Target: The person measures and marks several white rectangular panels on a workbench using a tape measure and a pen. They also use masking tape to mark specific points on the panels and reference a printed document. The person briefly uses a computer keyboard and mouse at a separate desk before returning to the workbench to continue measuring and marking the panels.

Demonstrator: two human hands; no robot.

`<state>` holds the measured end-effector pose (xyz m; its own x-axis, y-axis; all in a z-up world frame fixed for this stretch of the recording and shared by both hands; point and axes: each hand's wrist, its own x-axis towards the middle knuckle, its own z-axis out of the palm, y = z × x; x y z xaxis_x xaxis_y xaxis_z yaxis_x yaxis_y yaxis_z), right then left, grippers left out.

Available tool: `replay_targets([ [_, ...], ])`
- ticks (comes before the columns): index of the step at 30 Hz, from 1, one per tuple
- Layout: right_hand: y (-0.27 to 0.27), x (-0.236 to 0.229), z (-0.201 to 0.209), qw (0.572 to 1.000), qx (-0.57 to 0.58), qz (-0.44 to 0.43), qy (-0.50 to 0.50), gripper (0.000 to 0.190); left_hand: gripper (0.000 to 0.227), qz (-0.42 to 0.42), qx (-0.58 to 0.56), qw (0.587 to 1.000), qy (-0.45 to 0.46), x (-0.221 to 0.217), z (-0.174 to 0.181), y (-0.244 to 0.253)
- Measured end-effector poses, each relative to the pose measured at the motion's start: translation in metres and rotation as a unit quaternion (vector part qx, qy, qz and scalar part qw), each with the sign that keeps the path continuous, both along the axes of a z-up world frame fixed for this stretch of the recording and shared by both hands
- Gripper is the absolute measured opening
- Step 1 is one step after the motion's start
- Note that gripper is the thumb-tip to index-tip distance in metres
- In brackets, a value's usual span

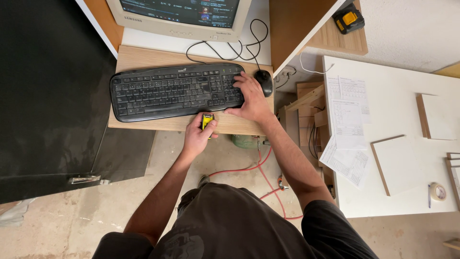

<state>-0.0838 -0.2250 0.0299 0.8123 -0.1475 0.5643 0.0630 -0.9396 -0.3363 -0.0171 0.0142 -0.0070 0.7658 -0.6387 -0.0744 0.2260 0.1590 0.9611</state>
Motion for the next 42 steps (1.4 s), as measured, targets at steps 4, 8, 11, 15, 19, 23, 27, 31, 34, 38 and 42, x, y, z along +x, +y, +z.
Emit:
replay_targets([
  [4, 0.001, 0.0, 0.005, 0.999, 0.017, -0.006, 0.028, 0.097, 0.026, 0.002, 0.003, 1.0, 0.002, -0.001, 0.003, 0.001],
  [8, -0.001, -0.008, -0.004, 0.999, -0.015, -0.014, -0.027, 0.084, 0.024, 0.0, 0.011, 1.0, -0.012, 0.0, 0.007, 0.001],
  [11, 0.003, -0.014, -0.01, 0.997, -0.036, -0.022, -0.071, 0.073, 0.025, 0.001, 0.012, 1.0, -0.01, 0.0, 0.005, 0.002],
  [15, 0.005, -0.016, -0.013, 0.993, -0.045, -0.031, -0.104, 0.065, 0.024, 0.003, 0.009, 1.0, -0.015, 0.0, 0.007, 0.0],
  [19, 0.008, -0.019, -0.014, 0.992, -0.049, -0.033, -0.107, 0.06, 0.024, 0.008, 0.008, 1.0, -0.02, -0.001, 0.011, 0.002],
  [23, 0.012, -0.029, -0.033, 0.987, -0.084, -0.092, -0.103, 0.061, 0.025, 0.007, 0.005, 1.0, -0.008, -0.001, 0.007, 0.002],
  [27, 0.024, -0.037, -0.024, 0.984, -0.104, -0.122, -0.076, 0.067, 0.026, 0.009, 0.006, 1.0, -0.016, -0.001, 0.005, 0.001],
  [31, 0.05, -0.064, -0.01, 0.987, -0.023, -0.134, -0.084, 0.065, 0.029, -0.007, 0.003, 1.0, -0.009, -0.009, -0.004, 0.001],
  [34, 0.08, -0.116, -0.008, 0.983, 0.105, -0.105, -0.108, 0.045, 0.036, -0.008, -0.009, 1.0, 0.023, -0.043, -0.008, -0.008],
  [38, 0.124, -0.212, -0.023, 0.974, 0.215, -0.065, -0.04, 0.074, 0.045, -0.117, -0.028, 0.988, 0.101, -0.145, -0.028, -0.034],
  [42, 0.134, -0.335, -0.048, 0.946, 0.232, -0.227, -0.01, 0.067, 0.046, -0.268, 0.01, 0.934, 0.237, -0.283, -0.109, -0.059],
])
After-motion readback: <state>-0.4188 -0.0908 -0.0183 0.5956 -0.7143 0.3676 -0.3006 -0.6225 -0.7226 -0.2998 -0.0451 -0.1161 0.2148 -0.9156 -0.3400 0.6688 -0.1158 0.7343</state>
